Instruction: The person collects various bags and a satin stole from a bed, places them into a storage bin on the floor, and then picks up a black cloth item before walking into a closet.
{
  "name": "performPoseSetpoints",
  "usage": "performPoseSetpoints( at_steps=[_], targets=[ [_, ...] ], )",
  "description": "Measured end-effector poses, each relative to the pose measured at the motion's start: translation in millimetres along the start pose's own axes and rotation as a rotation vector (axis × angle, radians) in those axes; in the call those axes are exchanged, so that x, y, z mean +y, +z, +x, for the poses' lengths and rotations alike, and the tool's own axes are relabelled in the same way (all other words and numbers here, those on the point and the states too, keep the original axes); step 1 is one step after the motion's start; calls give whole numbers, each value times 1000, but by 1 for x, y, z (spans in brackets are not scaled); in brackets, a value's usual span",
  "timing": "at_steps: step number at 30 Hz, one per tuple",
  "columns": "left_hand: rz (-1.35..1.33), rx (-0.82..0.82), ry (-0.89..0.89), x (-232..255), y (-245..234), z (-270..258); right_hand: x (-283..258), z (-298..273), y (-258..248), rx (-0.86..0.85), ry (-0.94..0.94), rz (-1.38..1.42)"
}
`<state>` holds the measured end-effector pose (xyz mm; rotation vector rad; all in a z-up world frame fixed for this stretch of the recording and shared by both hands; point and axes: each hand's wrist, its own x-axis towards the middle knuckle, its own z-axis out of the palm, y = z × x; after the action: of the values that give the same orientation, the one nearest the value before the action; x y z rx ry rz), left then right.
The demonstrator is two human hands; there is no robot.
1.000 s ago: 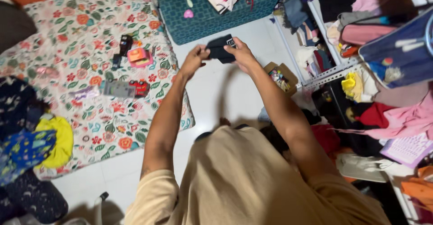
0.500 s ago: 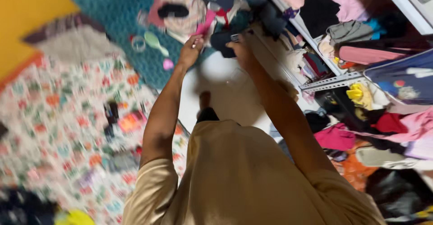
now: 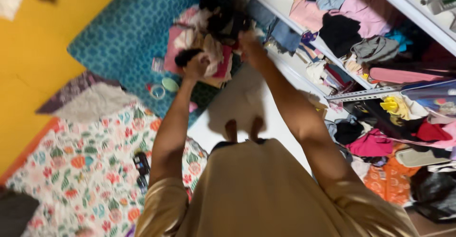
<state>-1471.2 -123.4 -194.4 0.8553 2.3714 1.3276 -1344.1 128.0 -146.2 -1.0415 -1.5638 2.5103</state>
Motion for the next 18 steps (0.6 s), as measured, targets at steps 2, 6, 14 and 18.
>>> performPoseSetpoints(
  at_steps=[2,6,14,18],
  targets=[
    [21,-40,20,-1,9,17,6,-5,-9,-67,-102,-264],
    [-52,-176,98,22,63,42,30,-55,-66,24,76,-329],
    [-135,-515,378,145,211,42,72,-185,-213,579,63,-85],
    [-82,-770,272,223,293,-7,109,-287,-279,752,-244,-168]
  ],
)
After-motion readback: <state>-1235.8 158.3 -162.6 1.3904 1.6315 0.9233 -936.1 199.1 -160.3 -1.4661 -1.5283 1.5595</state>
